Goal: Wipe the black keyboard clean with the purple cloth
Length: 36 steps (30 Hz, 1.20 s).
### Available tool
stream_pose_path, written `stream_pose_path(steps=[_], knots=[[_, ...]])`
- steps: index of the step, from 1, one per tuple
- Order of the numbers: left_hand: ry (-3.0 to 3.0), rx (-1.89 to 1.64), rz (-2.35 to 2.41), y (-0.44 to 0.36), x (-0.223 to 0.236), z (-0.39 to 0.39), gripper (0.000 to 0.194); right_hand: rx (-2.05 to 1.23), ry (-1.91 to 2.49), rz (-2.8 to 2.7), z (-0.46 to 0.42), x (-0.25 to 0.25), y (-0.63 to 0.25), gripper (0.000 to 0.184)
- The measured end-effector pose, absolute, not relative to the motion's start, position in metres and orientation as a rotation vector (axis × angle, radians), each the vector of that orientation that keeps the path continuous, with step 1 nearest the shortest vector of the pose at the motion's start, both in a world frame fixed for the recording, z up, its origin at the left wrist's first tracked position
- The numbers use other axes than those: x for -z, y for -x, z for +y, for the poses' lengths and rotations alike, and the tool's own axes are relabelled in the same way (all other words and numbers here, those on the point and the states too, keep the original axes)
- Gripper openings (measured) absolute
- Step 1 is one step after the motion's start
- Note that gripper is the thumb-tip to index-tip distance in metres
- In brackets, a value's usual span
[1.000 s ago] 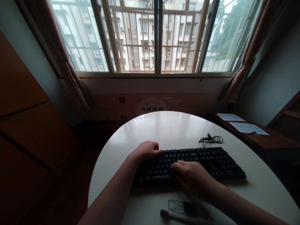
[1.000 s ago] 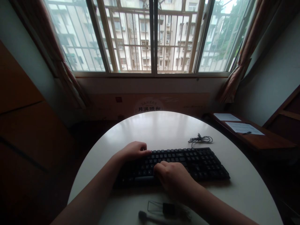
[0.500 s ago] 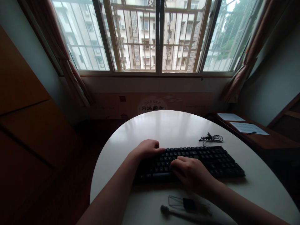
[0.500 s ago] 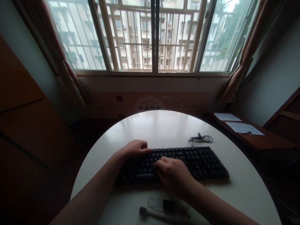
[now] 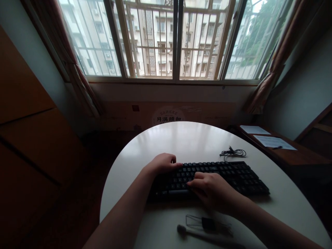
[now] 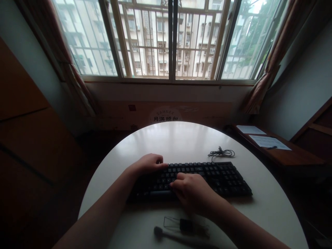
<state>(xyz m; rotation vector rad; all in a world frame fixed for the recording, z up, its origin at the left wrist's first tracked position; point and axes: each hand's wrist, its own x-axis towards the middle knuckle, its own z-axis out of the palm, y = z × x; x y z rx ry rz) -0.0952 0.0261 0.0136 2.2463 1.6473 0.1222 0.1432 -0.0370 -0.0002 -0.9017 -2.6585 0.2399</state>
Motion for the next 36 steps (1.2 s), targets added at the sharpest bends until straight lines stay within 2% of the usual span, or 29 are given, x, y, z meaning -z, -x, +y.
stream_pose_path(steps=[36], knots=[[-2.273, -0.125, 1.665, 0.096, -0.007, 0.029, 0.054, -0.122, 1.067, -2.688, -0.041, 0.000, -0.130, 0.018]])
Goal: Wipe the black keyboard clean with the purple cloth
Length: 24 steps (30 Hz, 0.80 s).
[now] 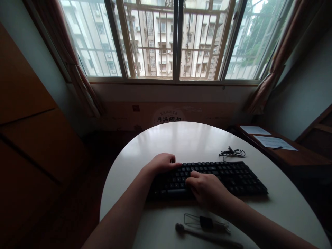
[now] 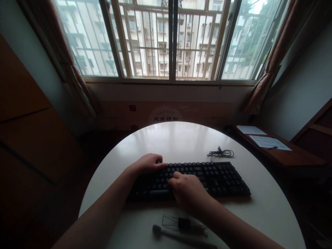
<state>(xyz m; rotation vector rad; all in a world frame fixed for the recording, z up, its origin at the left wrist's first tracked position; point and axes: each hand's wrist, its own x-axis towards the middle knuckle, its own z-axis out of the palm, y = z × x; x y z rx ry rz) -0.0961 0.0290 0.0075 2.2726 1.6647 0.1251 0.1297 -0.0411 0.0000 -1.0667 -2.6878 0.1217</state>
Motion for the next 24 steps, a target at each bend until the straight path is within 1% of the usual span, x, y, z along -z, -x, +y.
stream_pose_path(steps=[7, 16, 24], knots=[[-2.244, -0.112, 1.650, 0.0947, -0.0139, 0.0258, 0.053, -0.137, 1.019, -2.714, -0.0404, -0.0025, -0.1322, 0.018], [-2.261, -0.121, 1.655, 0.0951, -0.0123, 0.0262, 0.050, -0.118, 0.999, -2.555, -0.0358, 0.0060, -0.1338, 0.020], [-2.271, -0.133, 1.653, 0.0969, -0.0076, 0.0284, 0.050, -0.073, 1.094, -2.725, -0.0418, -0.0016, -0.1262, 0.014]])
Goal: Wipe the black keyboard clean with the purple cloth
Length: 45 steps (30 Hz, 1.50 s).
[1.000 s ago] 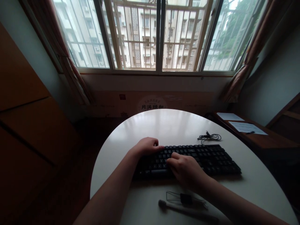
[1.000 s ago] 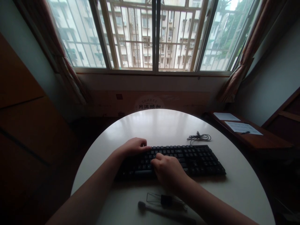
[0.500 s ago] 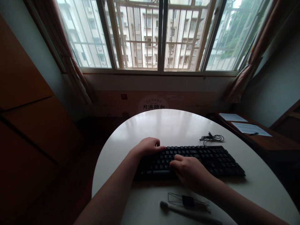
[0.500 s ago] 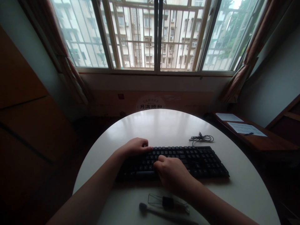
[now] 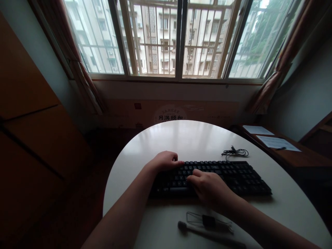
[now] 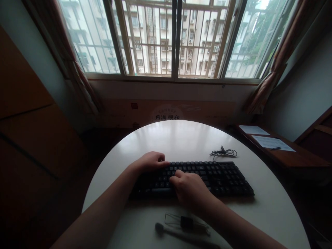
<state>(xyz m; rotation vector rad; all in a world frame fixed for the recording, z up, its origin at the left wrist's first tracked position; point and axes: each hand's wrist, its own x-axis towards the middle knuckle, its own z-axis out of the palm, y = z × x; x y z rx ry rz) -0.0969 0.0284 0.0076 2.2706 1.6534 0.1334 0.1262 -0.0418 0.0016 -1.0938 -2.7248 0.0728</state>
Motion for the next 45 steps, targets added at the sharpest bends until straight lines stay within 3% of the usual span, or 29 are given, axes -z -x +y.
stream_pose_path(steps=[15, 24, 33, 45], knots=[[-2.259, -0.121, 1.644, 0.096, -0.010, 0.028, 0.054, -0.259, 1.026, -2.607, -0.040, 0.001, -0.136, 0.024], [-2.262, -0.120, 1.645, 0.097, -0.007, 0.029, 0.053, -0.229, 1.031, -2.714, -0.041, -0.005, -0.137, 0.018], [-2.239, -0.100, 1.643, 0.095, -0.011, 0.028, 0.054, -0.289, 1.037, -2.444, -0.025, -0.008, -0.164, 0.022], [-2.264, -0.130, 1.666, 0.097, -0.005, 0.031, 0.053, -0.240, 1.048, -2.690, -0.035, -0.003, -0.150, 0.019]])
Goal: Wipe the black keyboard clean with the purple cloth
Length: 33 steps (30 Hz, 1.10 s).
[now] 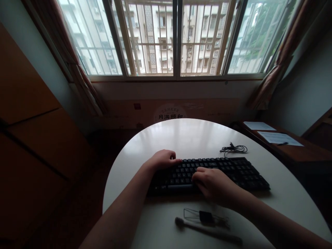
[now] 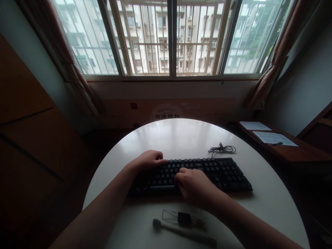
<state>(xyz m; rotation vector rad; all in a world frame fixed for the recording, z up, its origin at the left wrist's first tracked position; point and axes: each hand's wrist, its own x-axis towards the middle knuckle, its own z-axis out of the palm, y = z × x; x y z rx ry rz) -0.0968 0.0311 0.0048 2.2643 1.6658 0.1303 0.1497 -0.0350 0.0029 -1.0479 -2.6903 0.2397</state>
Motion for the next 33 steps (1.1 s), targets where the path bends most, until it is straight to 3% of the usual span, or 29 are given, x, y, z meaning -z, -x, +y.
stream_pose_path(steps=[21, 33], knots=[[-2.248, -0.138, 1.647, 0.098, -0.005, 0.031, 0.054, -0.206, 1.080, -2.692, -0.037, -0.005, -0.149, 0.020], [-2.243, -0.115, 1.635, 0.096, -0.008, 0.030, 0.054, -0.455, 0.967, -2.277, -0.020, 0.003, -0.164, 0.019]])
